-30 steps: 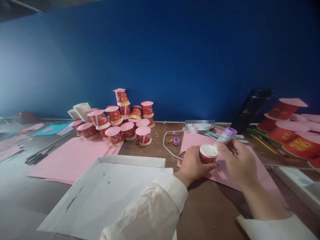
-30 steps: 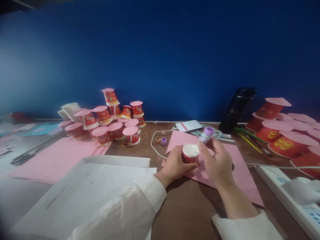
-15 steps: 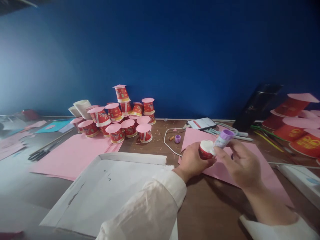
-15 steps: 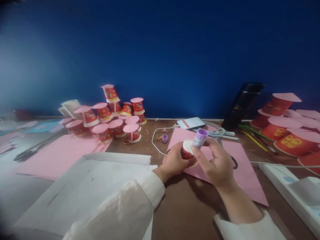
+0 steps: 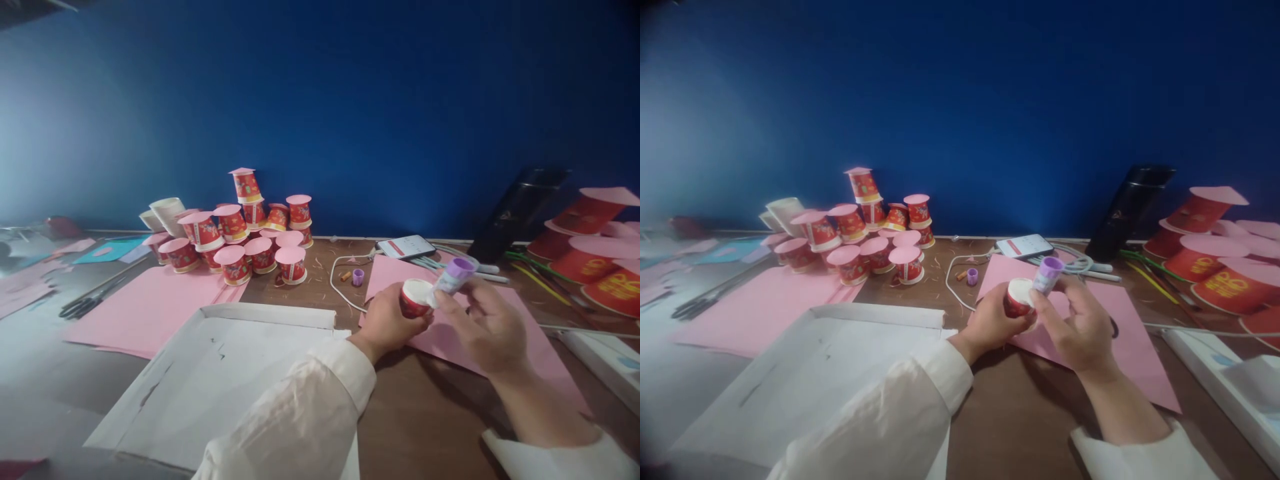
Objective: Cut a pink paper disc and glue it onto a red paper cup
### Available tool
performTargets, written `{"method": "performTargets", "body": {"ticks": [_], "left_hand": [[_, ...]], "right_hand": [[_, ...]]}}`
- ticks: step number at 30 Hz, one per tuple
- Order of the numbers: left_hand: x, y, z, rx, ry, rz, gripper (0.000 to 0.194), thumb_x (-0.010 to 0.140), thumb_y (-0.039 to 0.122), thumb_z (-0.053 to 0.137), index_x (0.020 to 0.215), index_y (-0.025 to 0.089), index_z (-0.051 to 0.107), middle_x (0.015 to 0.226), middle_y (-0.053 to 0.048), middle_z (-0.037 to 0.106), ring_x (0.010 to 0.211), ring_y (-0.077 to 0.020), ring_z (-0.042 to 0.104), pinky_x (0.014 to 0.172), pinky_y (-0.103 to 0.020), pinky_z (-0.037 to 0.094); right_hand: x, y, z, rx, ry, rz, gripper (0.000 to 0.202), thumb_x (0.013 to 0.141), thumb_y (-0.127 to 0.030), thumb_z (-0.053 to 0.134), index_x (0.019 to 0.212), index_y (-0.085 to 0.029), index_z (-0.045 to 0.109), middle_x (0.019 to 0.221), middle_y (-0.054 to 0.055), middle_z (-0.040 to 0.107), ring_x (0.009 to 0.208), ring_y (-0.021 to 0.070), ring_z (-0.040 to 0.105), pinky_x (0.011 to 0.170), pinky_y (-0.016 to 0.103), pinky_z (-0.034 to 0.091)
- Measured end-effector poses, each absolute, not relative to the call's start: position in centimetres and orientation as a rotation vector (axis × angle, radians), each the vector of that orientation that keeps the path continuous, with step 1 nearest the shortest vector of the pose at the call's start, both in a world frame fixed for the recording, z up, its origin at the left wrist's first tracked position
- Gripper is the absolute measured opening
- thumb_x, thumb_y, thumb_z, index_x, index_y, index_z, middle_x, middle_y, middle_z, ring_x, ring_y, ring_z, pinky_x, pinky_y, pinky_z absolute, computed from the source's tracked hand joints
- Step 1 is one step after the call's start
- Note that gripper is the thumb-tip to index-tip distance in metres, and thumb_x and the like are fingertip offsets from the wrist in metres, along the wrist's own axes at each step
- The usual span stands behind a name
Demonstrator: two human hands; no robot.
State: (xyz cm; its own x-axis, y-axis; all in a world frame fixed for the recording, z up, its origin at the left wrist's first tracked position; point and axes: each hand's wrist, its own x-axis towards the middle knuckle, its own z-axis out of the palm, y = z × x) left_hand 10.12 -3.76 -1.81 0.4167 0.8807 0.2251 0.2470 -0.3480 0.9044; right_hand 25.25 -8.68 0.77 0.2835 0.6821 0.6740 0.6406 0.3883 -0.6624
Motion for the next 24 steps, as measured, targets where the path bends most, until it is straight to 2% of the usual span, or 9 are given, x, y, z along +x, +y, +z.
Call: {"method": "performTargets", "body": {"ticks": [6,10,15,19,24], "left_hand": [[10.01,-3.60,-1.79,1.828,0.991,0.922,0.046,0.073,0.041,0.082,0.113,0.024,0.068,0.110,-0.005,0.078,0.099,-0.0251,0.071,0.089,-0.035,0.056],[10.03,-3.58,-1.81,1.832,0.994,0.929,0.048,0.071,0.041,0.083,0.114,0.025,0.068,0.112,-0.005,0.077,0.101,-0.0263,0.071,0.089,-0.036,0.056],[9.93,-3.67,-1.54,1.835,0.947,0.922,0.043,0.077,0.040,0.078,0.116,0.024,0.067,0.110,-0.005,0.078,0.098,-0.0245,0.072,0.088,-0.035,0.056],[9.80,-3.68,-1.34,1.830,0.981,0.902,0.048,0.072,0.040,0.083,0.114,0.023,0.068,0.113,-0.006,0.077,0.102,-0.0272,0.071,0.091,-0.038,0.055],[9.88,-3.65,-1.34,1.863,0.945,0.946,0.043,0.073,0.038,0.082,0.111,0.023,0.069,0.110,-0.005,0.077,0.099,-0.0260,0.071,0.090,-0.037,0.056]], "right_hand": [[25.37,-8.44,1.21,-1.532,-1.249,-0.068,0.028,0.084,-0.051,0.067,0.094,-0.025,0.071,0.095,0.009,0.077,0.091,0.0322,0.071,0.087,0.048,0.053],[25.53,-8.47,1.06,-1.391,-1.151,0.035,0.027,0.081,-0.048,0.072,0.093,-0.024,0.071,0.091,0.006,0.077,0.085,0.0280,0.072,0.081,0.043,0.056],[25.59,-8.41,0.37,-1.324,-1.339,0.089,0.027,0.083,-0.045,0.073,0.098,-0.023,0.070,0.096,0.007,0.075,0.091,0.0285,0.071,0.089,0.047,0.054],[25.74,-8.18,0.49,-1.484,-1.222,-0.049,0.027,0.085,-0.048,0.070,0.098,-0.025,0.069,0.097,0.009,0.075,0.093,0.0316,0.070,0.091,0.051,0.053],[25.03,-8.09,0.89,-1.189,-1.144,0.147,0.025,0.080,-0.040,0.076,0.099,-0.025,0.068,0.101,0.007,0.074,0.098,0.0291,0.072,0.097,0.049,0.055]]}}
